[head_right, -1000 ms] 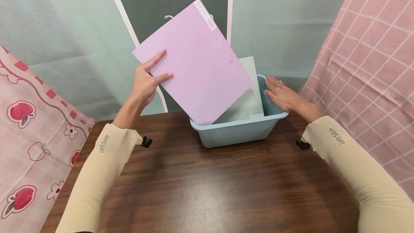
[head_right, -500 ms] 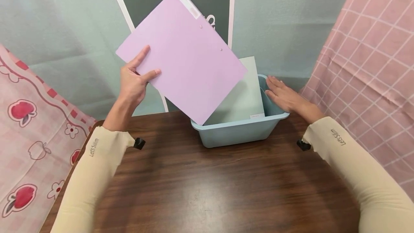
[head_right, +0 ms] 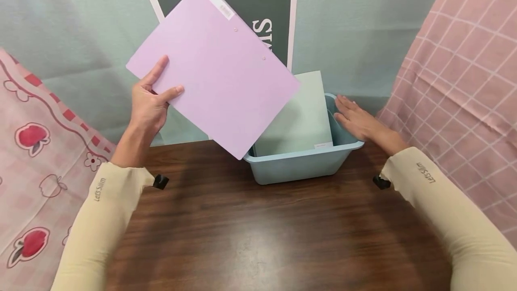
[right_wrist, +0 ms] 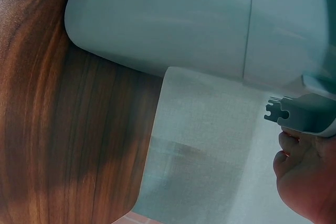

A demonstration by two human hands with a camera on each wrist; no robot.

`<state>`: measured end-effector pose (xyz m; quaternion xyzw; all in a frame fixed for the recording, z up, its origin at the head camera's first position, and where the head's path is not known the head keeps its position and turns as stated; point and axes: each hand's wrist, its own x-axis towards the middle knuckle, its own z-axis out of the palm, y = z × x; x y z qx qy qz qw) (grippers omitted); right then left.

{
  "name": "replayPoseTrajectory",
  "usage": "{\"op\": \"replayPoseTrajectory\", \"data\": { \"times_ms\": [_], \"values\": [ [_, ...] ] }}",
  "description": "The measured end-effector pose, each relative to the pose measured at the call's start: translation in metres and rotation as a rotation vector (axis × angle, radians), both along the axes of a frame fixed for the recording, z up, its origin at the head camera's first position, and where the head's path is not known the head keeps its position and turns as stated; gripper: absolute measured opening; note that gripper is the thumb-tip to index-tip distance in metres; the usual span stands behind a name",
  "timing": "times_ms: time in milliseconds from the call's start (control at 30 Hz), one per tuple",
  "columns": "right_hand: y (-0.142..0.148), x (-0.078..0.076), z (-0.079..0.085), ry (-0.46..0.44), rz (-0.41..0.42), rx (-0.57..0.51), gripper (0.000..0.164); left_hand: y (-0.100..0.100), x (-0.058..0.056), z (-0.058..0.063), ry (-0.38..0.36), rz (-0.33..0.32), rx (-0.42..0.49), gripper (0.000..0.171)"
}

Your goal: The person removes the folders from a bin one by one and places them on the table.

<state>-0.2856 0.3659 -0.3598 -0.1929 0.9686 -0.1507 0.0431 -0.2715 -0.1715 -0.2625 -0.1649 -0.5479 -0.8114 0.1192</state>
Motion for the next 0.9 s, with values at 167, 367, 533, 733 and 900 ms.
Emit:
{"op": "replayPoseTrajectory", "data": {
  "times_ms": [167,367,533,733,900],
  "values": [
    [0.001,0.001,0.001,-0.001,0.001,-0.009,0.070,-0.010,0.004,0.003,-0.027,-0.004,0.014,0.077],
    [0.001,0.002,0.000,0.011,-0.001,-0.011,0.069,-0.026,0.008,0.004,-0.037,-0.009,0.003,0.078],
    [0.001,0.001,0.000,0.011,0.000,-0.006,0.070,-0.039,0.010,0.003,-0.039,-0.008,-0.024,0.078],
    [0.000,0.003,0.000,0.015,-0.005,-0.004,0.071,-0.054,0.016,0.005,-0.063,-0.023,-0.009,0.078],
    [0.000,0.004,0.000,0.014,-0.005,-0.008,0.071,-0.067,0.020,0.006,-0.069,-0.029,-0.040,0.077]
  ]
}}
